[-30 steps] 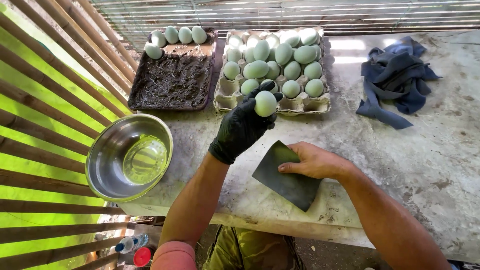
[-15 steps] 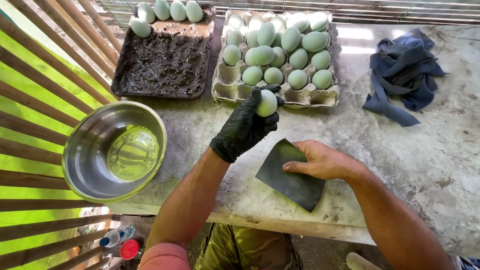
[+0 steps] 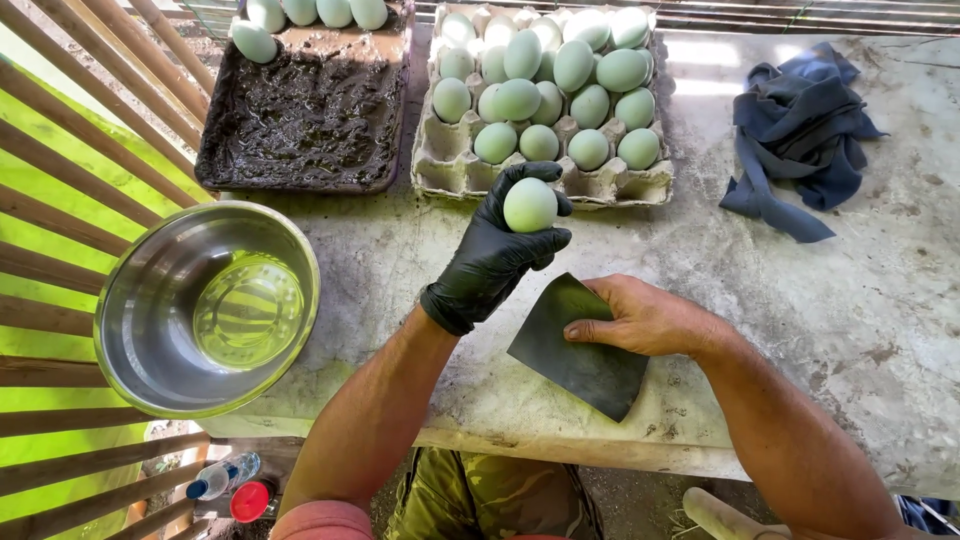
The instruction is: A person is using sandpaper to clean or smooth the surface of a light blue eggshell.
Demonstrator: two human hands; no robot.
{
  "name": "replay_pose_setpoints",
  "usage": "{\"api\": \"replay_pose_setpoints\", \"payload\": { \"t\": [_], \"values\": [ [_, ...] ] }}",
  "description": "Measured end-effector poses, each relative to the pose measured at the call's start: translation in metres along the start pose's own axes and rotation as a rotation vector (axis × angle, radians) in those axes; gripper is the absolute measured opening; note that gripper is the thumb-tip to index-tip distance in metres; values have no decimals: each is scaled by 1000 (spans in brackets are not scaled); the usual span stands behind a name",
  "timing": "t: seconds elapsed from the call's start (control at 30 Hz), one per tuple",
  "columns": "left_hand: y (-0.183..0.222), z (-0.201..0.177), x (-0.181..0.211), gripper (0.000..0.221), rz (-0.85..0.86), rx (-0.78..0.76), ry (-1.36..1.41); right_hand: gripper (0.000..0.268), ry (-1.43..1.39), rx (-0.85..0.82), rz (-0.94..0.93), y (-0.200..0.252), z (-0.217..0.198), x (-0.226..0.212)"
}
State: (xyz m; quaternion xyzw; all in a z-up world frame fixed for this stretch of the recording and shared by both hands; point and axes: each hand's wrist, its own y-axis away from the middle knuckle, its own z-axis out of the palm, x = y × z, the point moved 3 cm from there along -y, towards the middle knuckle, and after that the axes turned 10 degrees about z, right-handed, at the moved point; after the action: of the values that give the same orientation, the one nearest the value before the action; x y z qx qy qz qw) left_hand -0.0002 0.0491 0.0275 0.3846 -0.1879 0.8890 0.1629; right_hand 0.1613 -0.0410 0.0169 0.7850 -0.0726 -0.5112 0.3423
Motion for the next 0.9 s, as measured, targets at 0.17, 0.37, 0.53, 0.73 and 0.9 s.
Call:
{"api": "replay_pose_setpoints", "payload": {
  "t": [0.17, 0.37, 0.53, 0.73, 0.9],
  "values": [
    [-2, -6, -10, 55, 13, 66, -9, 21, -3, 4, 13, 2, 2, -4],
    [-4, -10, -11, 30, 17, 99, 210, 21, 24, 5, 0, 0, 3, -1],
    [-5, -12, -8, 37, -105, 138, 433, 20, 10, 12, 7, -1, 4, -2],
    [-4, -14, -12, 69, -160, 123, 505, 18, 4, 28, 10, 1, 3, -2],
    [-6, -18, -16, 52, -44, 105, 244, 21, 39, 1, 17, 1, 3, 2]
  ]
}}
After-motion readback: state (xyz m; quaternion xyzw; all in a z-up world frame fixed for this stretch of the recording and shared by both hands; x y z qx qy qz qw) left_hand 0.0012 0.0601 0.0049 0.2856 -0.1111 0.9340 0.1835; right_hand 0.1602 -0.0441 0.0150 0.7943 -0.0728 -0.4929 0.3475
